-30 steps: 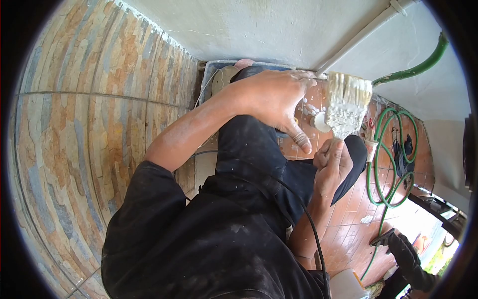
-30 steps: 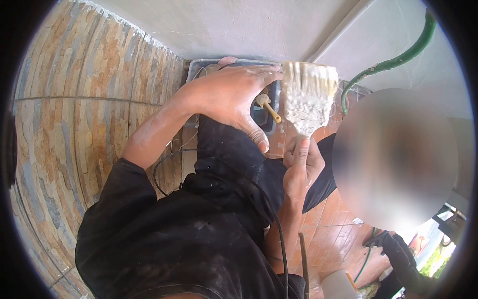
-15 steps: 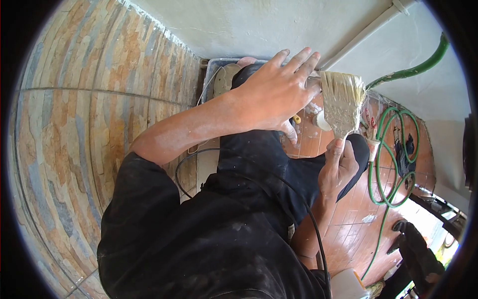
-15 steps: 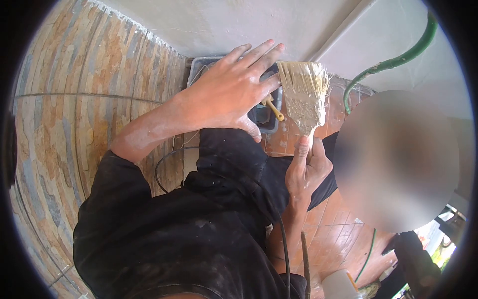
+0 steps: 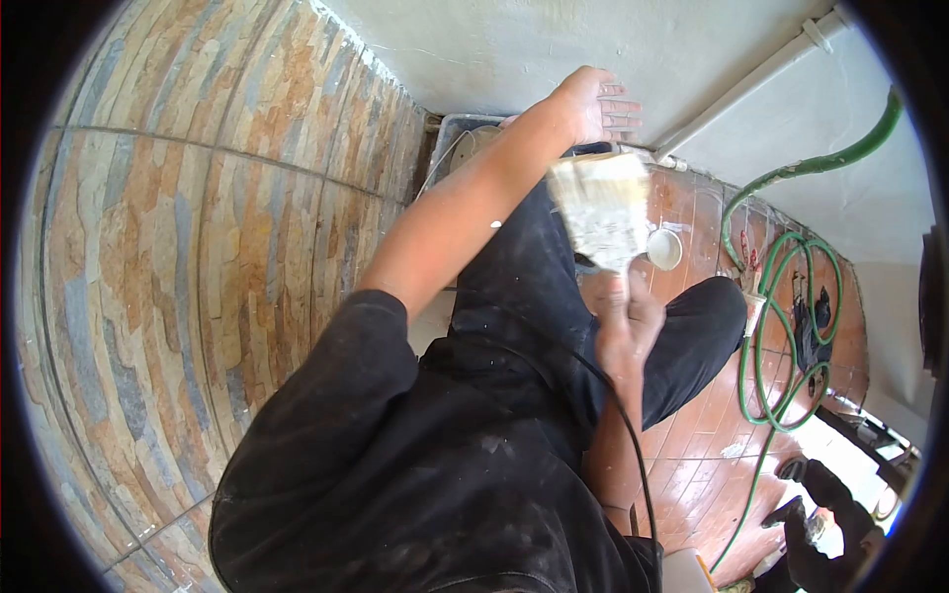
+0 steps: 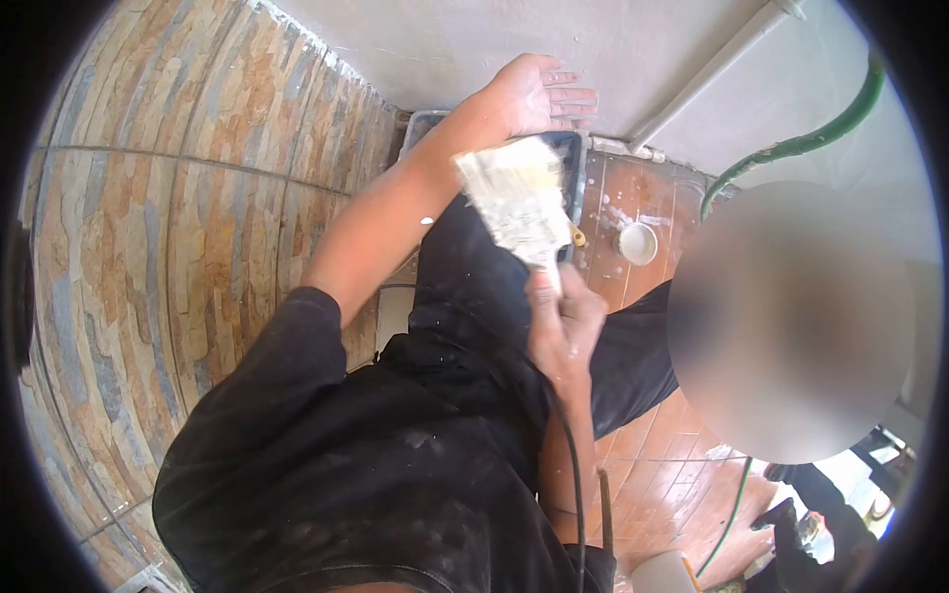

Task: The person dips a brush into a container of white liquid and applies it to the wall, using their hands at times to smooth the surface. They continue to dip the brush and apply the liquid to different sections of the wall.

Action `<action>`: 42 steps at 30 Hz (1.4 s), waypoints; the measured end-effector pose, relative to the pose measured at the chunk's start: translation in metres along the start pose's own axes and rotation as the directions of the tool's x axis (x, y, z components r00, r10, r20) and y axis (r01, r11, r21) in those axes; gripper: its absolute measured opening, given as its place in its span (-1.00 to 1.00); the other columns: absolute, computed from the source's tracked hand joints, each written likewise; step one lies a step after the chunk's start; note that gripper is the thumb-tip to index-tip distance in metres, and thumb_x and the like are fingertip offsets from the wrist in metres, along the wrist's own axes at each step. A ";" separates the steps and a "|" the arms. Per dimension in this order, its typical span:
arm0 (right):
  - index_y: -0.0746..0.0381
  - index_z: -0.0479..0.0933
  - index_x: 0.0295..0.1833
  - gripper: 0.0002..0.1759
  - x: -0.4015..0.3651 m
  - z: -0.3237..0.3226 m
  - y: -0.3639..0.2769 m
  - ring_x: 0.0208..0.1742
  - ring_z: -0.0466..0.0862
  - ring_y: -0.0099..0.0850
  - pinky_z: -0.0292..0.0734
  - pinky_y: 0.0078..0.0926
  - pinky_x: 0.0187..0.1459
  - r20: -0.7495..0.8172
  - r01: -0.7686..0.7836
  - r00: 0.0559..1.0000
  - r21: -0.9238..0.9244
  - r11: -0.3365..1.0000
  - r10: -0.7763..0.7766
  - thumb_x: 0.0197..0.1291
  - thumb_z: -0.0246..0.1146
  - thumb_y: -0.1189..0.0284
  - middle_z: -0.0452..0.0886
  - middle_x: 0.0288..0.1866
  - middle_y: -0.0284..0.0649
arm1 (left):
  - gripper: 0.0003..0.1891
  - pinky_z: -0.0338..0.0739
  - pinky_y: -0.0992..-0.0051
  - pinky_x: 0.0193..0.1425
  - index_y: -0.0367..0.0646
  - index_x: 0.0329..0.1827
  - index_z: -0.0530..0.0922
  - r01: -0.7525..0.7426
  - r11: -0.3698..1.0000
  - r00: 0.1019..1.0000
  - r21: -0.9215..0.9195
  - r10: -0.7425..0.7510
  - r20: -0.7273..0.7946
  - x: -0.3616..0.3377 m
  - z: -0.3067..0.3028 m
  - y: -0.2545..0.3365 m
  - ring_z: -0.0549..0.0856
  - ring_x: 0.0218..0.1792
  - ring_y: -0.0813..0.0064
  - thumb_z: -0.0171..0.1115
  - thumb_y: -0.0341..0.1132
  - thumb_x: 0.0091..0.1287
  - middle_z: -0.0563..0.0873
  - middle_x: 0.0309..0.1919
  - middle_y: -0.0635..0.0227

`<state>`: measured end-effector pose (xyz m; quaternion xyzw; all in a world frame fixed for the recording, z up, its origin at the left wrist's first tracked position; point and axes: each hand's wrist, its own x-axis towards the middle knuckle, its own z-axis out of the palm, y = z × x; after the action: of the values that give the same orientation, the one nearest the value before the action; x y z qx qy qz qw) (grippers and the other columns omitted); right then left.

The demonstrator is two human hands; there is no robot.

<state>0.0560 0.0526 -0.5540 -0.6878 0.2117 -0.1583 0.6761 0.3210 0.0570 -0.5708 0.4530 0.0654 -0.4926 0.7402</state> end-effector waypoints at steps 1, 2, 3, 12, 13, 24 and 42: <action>0.33 0.46 -0.42 -0.67 0.000 0.004 0.014 -0.58 0.26 -0.66 0.17 -0.59 -0.55 0.033 0.057 0.998 -0.069 0.996 -0.055 0.33 0.15 0.31 0.32 -0.65 -0.41 | -0.53 0.29 -0.03 0.28 -0.32 0.27 0.19 -0.008 0.988 0.999 -0.156 0.001 -0.046 0.004 0.001 0.000 0.43 0.23 -0.13 -0.21 -0.18 0.41 0.41 0.21 -0.20; 0.34 0.42 -0.45 -0.65 -0.001 0.008 0.024 -0.60 0.24 -0.63 0.17 -0.54 -0.57 0.035 0.087 0.996 -0.114 0.990 -0.084 0.31 0.17 0.31 0.25 -0.69 -0.32 | -0.53 0.20 -0.15 0.31 -0.33 0.28 0.17 -0.014 0.956 1.000 -0.295 0.006 -0.027 0.009 0.001 -0.002 0.29 0.31 -0.20 -0.23 -0.17 0.42 0.28 0.29 -0.24; 0.35 0.41 -0.45 -0.64 -0.001 0.008 0.028 -0.62 0.22 -0.60 0.17 -0.52 -0.58 0.066 0.082 0.995 -0.169 0.982 -0.072 0.31 0.17 0.31 0.24 -0.70 -0.29 | -0.53 0.20 -0.15 0.31 -0.33 0.28 0.17 -0.013 0.955 1.000 -0.296 0.006 -0.026 0.010 0.005 -0.001 0.29 0.31 -0.20 -0.23 -0.17 0.42 0.28 0.29 -0.24; 0.35 0.43 -0.40 -0.64 -0.012 0.015 0.045 -0.64 0.24 -0.59 0.21 -0.53 -0.57 -0.043 0.128 0.989 -0.194 0.973 -0.139 0.32 0.16 0.27 0.26 -0.70 -0.29 | -0.44 0.16 -0.13 0.34 -0.30 0.37 0.05 -0.066 0.764 0.996 -0.642 0.089 0.004 0.008 0.017 0.012 0.25 0.34 -0.12 -0.33 -0.06 0.46 0.19 0.35 -0.15; 0.35 0.43 -0.40 -0.64 -0.012 0.014 0.046 -0.65 0.25 -0.59 0.21 -0.52 -0.57 -0.030 0.147 0.987 -0.218 0.965 -0.157 0.33 0.15 0.27 0.26 -0.70 -0.29 | -0.42 0.14 -0.14 0.34 -0.27 0.39 0.04 -0.073 0.756 0.996 -0.650 0.094 -0.002 0.011 0.016 0.012 0.23 0.36 -0.12 -0.30 -0.05 0.44 0.18 0.36 -0.15; 0.27 0.36 -0.53 -0.49 -0.003 -0.005 0.028 -0.72 0.07 -0.66 -0.08 -0.63 -0.64 0.337 -0.391 0.909 0.489 0.780 0.245 0.37 0.05 0.11 0.15 -0.71 -0.44 | -0.39 0.13 -0.06 0.35 -0.22 0.44 0.00 -0.109 0.814 0.992 -0.570 0.053 -0.114 0.008 0.009 0.025 0.21 0.38 -0.06 -0.34 0.00 0.45 0.17 0.38 -0.11; 0.15 0.33 -0.50 -0.52 0.127 0.051 -0.120 -0.72 0.12 -0.69 -0.07 -0.65 -0.67 0.166 -0.074 0.986 0.463 0.883 -0.004 0.42 -0.07 0.08 0.16 -0.70 -0.52 | -0.53 0.27 0.23 0.30 -0.30 0.16 0.46 -0.152 0.445 0.349 0.882 0.859 -0.374 -0.049 -0.221 -0.081 0.43 0.23 0.04 0.08 -0.11 0.34 0.49 0.18 -0.03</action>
<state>0.2006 0.0319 -0.4448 -0.5112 0.1241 -0.1361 0.8395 0.3091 0.2443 -0.7218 0.8622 0.0278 0.0824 0.4991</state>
